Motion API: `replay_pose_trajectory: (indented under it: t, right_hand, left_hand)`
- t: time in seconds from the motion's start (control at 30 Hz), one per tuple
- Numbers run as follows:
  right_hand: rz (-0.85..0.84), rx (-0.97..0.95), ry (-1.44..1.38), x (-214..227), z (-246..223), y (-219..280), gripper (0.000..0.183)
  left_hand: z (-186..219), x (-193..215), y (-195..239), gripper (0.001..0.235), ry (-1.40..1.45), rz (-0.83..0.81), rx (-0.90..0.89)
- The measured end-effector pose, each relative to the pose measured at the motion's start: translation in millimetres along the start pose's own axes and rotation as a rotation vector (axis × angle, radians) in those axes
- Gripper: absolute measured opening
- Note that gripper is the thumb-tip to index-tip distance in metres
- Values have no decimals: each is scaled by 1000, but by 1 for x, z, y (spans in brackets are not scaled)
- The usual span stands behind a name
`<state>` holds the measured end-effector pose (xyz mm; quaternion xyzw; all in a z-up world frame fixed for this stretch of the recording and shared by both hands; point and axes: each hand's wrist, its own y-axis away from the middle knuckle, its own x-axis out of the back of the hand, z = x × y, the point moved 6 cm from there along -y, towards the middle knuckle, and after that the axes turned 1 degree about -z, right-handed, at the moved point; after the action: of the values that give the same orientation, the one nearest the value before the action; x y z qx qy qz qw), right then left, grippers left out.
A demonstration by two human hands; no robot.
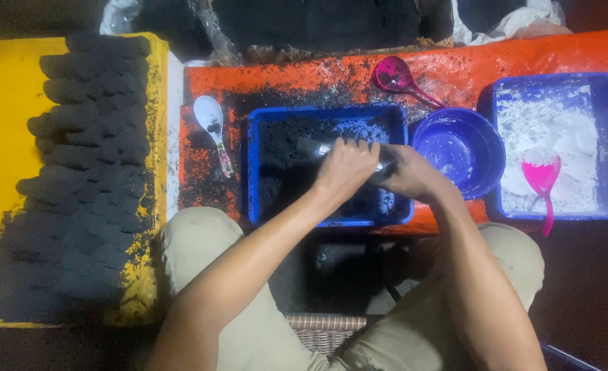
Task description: The person mixes a dark granular material in a blue tray, packs it into a cylindrical metal mold, and ejects the formed patty onto a yellow tray. They repeat this process, arranging the finished patties in rows on the tray.
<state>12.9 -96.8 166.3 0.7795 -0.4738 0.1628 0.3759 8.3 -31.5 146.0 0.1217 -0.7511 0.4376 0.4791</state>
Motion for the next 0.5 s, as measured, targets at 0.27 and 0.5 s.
replay_pose_trajectory:
  t: [0.27,0.5]
  right_hand:
    - [74,17,35,22,-7,12,37]
    - [134,69,53,30,-1,12,39]
  left_hand:
    - [-45,60,-14,55,181,-319,-10]
    - [-102,56,12,64,289,-588,150]
